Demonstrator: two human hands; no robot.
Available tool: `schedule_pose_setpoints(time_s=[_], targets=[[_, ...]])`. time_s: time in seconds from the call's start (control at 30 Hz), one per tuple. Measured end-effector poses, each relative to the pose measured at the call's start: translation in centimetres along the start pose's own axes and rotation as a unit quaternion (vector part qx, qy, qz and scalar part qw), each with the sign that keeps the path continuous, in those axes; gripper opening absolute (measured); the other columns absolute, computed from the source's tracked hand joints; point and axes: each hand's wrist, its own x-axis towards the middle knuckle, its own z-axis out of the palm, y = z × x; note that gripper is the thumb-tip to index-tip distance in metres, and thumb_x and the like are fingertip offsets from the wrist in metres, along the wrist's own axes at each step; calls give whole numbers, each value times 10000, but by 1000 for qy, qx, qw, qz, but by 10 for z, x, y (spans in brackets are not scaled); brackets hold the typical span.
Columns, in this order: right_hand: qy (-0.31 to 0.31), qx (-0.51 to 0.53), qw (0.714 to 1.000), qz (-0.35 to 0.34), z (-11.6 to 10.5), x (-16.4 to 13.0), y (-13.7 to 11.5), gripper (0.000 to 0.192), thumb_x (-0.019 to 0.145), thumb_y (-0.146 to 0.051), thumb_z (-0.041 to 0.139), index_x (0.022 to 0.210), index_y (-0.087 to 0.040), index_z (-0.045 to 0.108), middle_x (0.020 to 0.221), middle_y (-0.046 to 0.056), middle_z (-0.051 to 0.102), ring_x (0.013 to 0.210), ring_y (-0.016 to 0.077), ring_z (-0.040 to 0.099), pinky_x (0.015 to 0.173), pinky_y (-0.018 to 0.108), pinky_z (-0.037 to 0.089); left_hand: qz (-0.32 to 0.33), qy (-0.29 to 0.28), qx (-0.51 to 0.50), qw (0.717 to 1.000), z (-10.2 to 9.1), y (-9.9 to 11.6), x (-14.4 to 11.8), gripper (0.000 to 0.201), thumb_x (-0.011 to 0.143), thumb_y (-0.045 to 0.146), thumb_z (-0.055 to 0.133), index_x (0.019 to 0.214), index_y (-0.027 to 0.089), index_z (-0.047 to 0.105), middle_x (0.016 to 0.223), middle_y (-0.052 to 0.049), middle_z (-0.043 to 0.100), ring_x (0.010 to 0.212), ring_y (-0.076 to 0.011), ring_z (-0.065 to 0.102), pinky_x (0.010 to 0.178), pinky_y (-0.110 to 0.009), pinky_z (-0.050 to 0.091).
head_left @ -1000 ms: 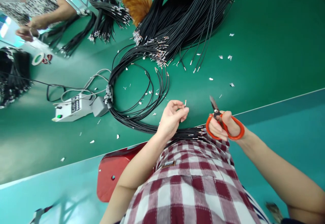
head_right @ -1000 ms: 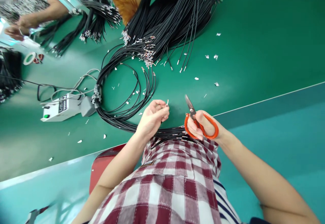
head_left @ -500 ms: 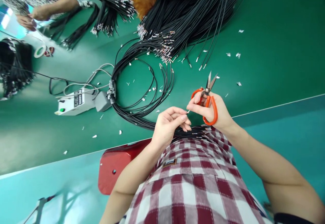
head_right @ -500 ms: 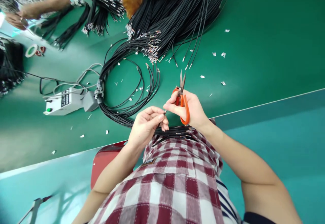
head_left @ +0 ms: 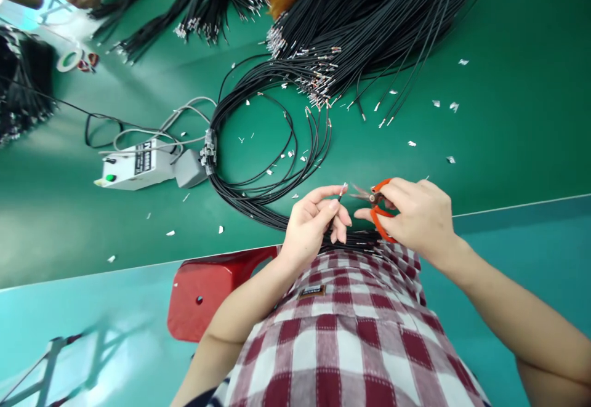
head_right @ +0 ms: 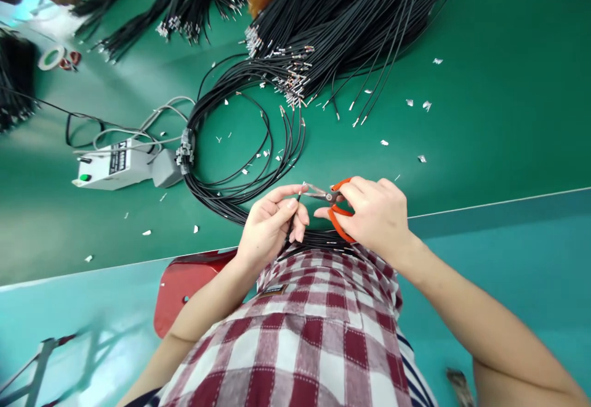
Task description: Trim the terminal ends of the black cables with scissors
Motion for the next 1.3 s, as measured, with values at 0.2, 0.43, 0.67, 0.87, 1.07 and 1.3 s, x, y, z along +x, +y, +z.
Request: schedule_pose_setpoints(time_s=[0.2,0.43,0.67,0.87,1.07,1.3], targets=[[1,-102,993,-51,4,3,-4,473,959,-564,508,820,-163,716,744,66,725,648,180,599,651,335,275,10,12,-19,1000,0,-3,0,316,844,336,727,1064,138,615,650,-5,686,411,-98,579,388,-189,356],[-3,-146,985,-88,1,6,-4,461,992,-479,467,745,-157,684,638,54,667,585,176,562,629,340,223,3,31,-26,999,2,-1,-3,251,831,311,723,977,133,626,640,-10,681,402,-86,546,397,-194,315],[-72,-155,980,-98,-9,9,-5,485,1002,-451,428,681,-163,651,594,59,663,525,172,550,603,336,191,-4,32,-12,999,2,1,-5,226,831,306,725,952,132,644,625,-10,666,388,-63,480,403,-200,233],[-87,-122,983,-104,-9,7,-2,418,990,-370,442,689,-162,644,604,63,667,517,168,545,603,337,188,-11,34,-4,999,1,1,-6,252,812,324,747,958,135,667,619,-12,663,386,-60,461,404,-205,221],[-27,-25,991,-126,-7,-1,-1,446,987,-475,492,674,-187,626,596,12,658,537,137,559,617,323,237,-13,30,-1,999,-1,1,-4,333,814,348,752,1047,116,701,614,-6,648,396,-55,456,408,-206,235],[-7,-79,994,-73,-8,2,1,483,949,-580,507,794,-162,694,714,39,718,629,165,612,644,328,251,1,22,3,1000,0,0,-6,280,847,318,726,1044,128,664,626,-3,657,393,-45,455,405,-186,245]])
